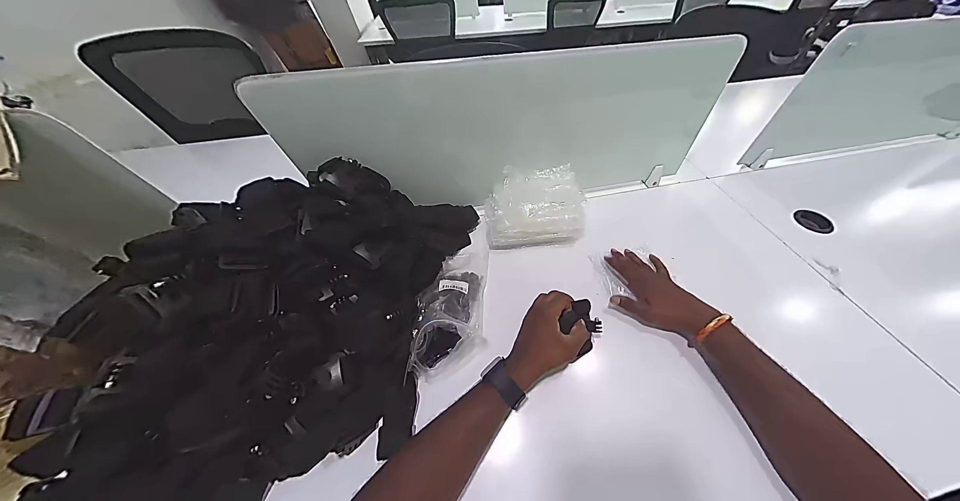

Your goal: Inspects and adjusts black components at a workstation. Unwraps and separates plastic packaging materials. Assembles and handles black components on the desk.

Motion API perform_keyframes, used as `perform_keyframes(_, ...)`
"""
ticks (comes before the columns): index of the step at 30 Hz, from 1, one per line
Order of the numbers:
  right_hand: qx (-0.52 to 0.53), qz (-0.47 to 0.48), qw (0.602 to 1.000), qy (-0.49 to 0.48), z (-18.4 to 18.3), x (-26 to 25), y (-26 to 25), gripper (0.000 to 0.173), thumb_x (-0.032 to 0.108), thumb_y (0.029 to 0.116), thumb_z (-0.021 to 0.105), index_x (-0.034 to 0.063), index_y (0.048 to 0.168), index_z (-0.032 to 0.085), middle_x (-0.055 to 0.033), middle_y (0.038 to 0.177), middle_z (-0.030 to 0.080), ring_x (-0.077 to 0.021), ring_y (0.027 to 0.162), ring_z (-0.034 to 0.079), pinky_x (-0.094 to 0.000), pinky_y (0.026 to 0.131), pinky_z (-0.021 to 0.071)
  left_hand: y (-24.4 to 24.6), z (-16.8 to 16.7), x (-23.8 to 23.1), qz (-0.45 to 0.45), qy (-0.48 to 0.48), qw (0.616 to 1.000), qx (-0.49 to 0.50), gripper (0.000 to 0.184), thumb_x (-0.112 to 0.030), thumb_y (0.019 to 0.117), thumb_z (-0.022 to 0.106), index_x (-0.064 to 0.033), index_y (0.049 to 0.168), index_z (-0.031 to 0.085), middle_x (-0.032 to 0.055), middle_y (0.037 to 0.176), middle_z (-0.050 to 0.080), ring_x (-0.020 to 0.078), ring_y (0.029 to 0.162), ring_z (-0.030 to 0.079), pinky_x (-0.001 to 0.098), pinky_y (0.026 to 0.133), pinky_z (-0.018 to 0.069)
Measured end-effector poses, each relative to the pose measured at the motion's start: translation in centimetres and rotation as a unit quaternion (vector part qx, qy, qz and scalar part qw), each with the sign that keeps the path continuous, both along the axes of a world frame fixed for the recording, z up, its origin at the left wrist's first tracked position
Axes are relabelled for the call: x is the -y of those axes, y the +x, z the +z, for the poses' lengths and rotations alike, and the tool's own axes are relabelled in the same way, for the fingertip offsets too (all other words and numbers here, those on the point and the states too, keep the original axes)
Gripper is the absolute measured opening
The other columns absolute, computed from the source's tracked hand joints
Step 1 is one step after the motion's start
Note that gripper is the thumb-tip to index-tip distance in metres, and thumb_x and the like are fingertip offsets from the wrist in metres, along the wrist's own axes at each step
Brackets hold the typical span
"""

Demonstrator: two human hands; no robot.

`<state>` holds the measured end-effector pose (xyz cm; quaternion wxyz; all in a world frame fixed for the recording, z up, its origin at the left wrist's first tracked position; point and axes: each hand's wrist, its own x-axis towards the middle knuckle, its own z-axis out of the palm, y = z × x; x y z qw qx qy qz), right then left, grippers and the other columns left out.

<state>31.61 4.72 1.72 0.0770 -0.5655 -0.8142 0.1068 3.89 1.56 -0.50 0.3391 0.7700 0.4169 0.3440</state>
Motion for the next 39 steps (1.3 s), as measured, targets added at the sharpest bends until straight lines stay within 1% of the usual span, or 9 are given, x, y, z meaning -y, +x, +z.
perform_keyframes(4,-0.114,-0.007,0.986,0.118,2.3,0.3,3.0,0.065,0.059,0.0926,0.060,0.0175,0.143,0.059,-0.0044,0.155,0.049,-0.0230,0.148,0.039,-0.0649,0.121,0.0193,-0.2,-0.1,0.0,-0.002,-0.003,1.000,0.005,0.029,-0.029,0.0886,0.065,-0.0020,0.099,0.070,0.0133,0.108,0.069,0.0238,0.104,0.063,0.0389,0.091,0.0518)
perform_keyframes(7,-0.062,0.009,0.991,0.119,3.6,1.5,4.8,0.035,0.039,0.0924,0.064,0.0181,0.118,0.074,-0.0074,0.124,0.068,-0.0301,0.120,0.060,-0.0627,0.099,0.0411,-0.1,-0.1,-0.1,-0.001,-0.002,1.000,0.000,0.030,-0.029,0.0889,0.064,-0.0015,0.100,0.070,0.0130,0.108,0.068,0.0243,0.104,0.063,0.0390,0.092,0.0513)
perform_keyframes(12,0.022,-0.021,0.998,0.059,1.0,2.1,2.9,0.024,0.022,0.1010,0.056,0.0123,0.113,0.075,-0.0154,0.107,0.068,-0.0376,0.107,0.062,-0.0574,0.092,0.0474,0.1,-0.1,0.0,0.006,0.007,1.000,-0.006,0.031,-0.029,0.0893,0.064,-0.0002,0.099,0.070,0.0143,0.107,0.069,0.0250,0.102,0.064,0.0385,0.092,0.0509)
perform_keyframes(17,-0.015,-0.060,0.990,0.123,1.4,1.4,2.8,0.024,0.017,0.0982,0.054,0.0054,0.106,0.073,-0.0181,0.103,0.070,-0.0384,0.101,0.066,-0.0587,0.089,0.0493,-0.5,1.5,0.7,-0.006,-0.064,0.998,0.004,0.029,-0.028,0.0890,0.069,0.0007,0.093,0.071,0.0119,0.088,0.068,0.0191,0.079,0.065,0.0365,0.075,0.0553)
perform_keyframes(21,-0.131,-0.123,0.949,0.257,5.4,0.5,1.9,0.026,0.014,0.1009,0.053,-0.0039,0.107,0.070,-0.0217,0.095,0.066,-0.0354,0.086,0.066,-0.0544,0.080,0.0539,-0.5,4.4,2.3,-0.036,-0.037,0.999,-0.003,0.029,-0.029,0.0908,0.069,-0.0005,0.093,0.072,0.0121,0.091,0.070,0.0202,0.082,0.066,0.0375,0.077,0.0551)
perform_keyframes(26,-0.104,-0.095,0.904,0.404,12.6,-3.0,-4.1,0.026,0.016,0.1025,0.054,-0.0041,0.108,0.070,-0.0245,0.099,0.066,-0.0407,0.094,0.065,-0.0575,0.084,0.0522,-2.3,9.6,4.5,-0.029,0.108,0.991,0.076,0.023,-0.025,0.0916,0.072,-0.0028,0.094,0.074,0.0097,0.095,0.073,0.0166,0.089,0.068,0.0316,0.082,0.0561)
perform_keyframes(34,0.063,-0.053,0.951,0.298,9.5,-12.0,-14.1,0.016,0.007,0.0966,0.057,0.0001,0.100,0.070,-0.0217,0.102,0.066,-0.0430,0.101,0.063,-0.0610,0.080,0.0468,-19.7,18.3,4.9,0.332,0.283,0.897,0.065,0.031,-0.024,0.0953,0.073,-0.0015,0.116,0.068,0.0100,0.105,0.071,0.0124,0.088,0.070,0.0344,0.079,0.0607)
perform_keyframes(37,0.067,-0.056,0.961,0.263,7.9,-12.7,-15.0,0.014,0.007,0.0955,0.058,0.0007,0.098,0.071,-0.0217,0.102,0.066,-0.0436,0.102,0.063,-0.0625,0.080,0.0464,-28.5,18.0,4.6,0.492,0.302,0.814,0.061,0.041,-0.039,0.0994,0.067,-0.0062,0.124,0.062,0.0056,0.104,0.068,0.0083,0.086,0.067,0.0303,0.078,0.0582)
perform_keyframes(39,0.044,-0.056,0.965,0.254,7.5,-12.3,-15.2,0.019,0.006,0.0944,0.060,0.0011,0.109,0.071,-0.0230,0.105,0.067,-0.0452,0.104,0.062,-0.0641,0.081,0.0458,-33.5,16.2,3.9,0.581,0.280,0.764,0.035,0.054,-0.049,0.0979,0.064,-0.0085,0.132,0.056,0.0088,0.113,0.066,0.0146,0.095,0.066,0.0364,0.083,0.0566)
